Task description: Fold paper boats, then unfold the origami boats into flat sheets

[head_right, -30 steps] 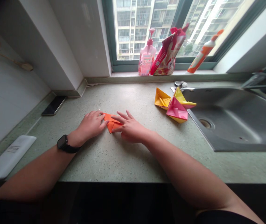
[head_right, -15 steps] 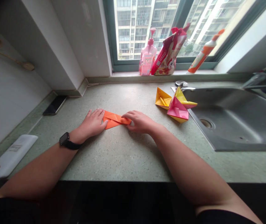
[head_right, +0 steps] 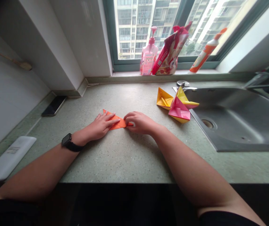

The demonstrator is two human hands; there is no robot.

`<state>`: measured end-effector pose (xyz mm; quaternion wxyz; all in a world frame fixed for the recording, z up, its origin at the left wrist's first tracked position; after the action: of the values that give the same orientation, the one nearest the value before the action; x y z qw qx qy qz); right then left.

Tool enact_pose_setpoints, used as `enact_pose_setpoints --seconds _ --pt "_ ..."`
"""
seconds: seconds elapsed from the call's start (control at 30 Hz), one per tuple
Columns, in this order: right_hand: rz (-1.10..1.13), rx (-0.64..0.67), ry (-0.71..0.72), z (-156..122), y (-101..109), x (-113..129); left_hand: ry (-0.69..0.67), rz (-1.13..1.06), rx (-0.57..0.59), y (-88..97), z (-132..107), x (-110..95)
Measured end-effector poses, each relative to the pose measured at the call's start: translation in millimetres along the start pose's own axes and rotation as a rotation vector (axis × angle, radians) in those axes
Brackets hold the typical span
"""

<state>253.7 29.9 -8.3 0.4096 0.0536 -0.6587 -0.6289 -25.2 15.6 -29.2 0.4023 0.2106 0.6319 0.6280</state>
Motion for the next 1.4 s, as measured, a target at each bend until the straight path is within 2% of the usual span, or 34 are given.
enact_pose_setpoints --seconds 0.17,0.3,0.53,0.8,1.13,1.4 --pt "0.073 0.037 -0.005 0 3 -1 -0.169 -0.023 -0.081 1.1 2 -5" --pt "0.135 0.071 -0.029 0 7 -4 -0.203 -0.027 -0.128 0.8 2 -11" --pt "0.168 0.126 -0.073 2 8 -6 -0.296 -0.097 -0.101 4.8 4 -21" --pt "0.139 0.098 -0.118 3 6 -7 -0.278 -0.173 -0.071 13.8 4 -29" --pt "0.138 0.128 -0.178 5 3 -8 -0.269 -0.203 -0.043 17.6 3 -30" --pt "0.099 0.017 -0.231 7 -5 -12 -0.269 -0.217 -0.026 19.1 2 -31"
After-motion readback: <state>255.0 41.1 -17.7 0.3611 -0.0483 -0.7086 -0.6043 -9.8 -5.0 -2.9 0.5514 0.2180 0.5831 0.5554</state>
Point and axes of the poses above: each hand's wrist, its own z-axis towards the middle knuckle, its own y-axis out of the back of the hand, x = y × z, the point moved 1 cm from there along z, towards the middle knuckle, and after that the axes turned 12 degrees about -y, right-handed, at the moved point
